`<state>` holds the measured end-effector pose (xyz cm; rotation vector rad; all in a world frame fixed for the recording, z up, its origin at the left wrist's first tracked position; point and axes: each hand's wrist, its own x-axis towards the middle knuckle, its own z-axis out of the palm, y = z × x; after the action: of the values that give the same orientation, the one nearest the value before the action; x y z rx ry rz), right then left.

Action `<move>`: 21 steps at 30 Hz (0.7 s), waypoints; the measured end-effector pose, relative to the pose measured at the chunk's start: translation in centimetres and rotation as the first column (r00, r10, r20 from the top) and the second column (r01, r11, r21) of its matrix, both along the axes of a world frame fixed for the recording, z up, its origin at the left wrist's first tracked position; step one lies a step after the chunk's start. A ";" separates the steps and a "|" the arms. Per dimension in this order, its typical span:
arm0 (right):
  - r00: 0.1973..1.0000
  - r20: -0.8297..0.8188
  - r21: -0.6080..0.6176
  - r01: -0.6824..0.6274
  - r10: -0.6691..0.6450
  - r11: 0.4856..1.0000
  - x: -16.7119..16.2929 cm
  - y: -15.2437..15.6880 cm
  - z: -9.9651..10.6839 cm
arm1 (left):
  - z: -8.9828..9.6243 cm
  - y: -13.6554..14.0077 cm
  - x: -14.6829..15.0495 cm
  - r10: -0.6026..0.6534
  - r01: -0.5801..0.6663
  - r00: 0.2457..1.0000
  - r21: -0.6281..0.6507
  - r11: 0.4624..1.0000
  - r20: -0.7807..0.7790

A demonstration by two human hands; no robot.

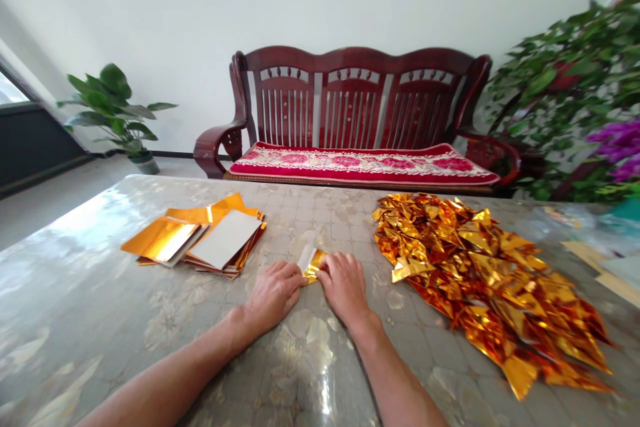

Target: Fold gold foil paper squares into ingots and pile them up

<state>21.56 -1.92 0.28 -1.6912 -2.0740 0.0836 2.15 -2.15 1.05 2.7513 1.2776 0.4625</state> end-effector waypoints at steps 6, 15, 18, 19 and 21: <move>0.999 -0.001 0.011 -0.050 0.050 0.999 0.1 -0.2 0.2 | -0.5 0.3 0.5 -0.017 0.017 1.000 0.030 0.999 0.011; 1.000 -0.017 0.021 -0.007 0.007 1.000 -0.1 -0.3 0.0 | -0.7 1.3 1.1 -0.079 0.076 0.995 0.049 0.996 0.057; 0.999 -0.034 0.027 0.044 -0.043 0.999 0.1 -0.1 -0.4 | -1.0 1.0 1.2 -0.053 0.051 0.998 0.060 0.997 0.028; 0.998 -0.031 0.034 0.062 -0.061 0.997 0.1 -0.1 -0.5 | -1.1 0.9 1.3 -0.046 0.045 0.999 0.062 0.997 0.017; 0.996 -0.013 0.051 0.089 -0.089 0.995 0.1 0.0 -0.7 | -1.3 0.6 1.3 -0.037 0.037 0.999 0.066 0.997 0.002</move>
<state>21.69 -1.91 -0.40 -1.7452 -1.9730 0.0111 3.49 -1.52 -0.29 2.8214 1.2302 0.5142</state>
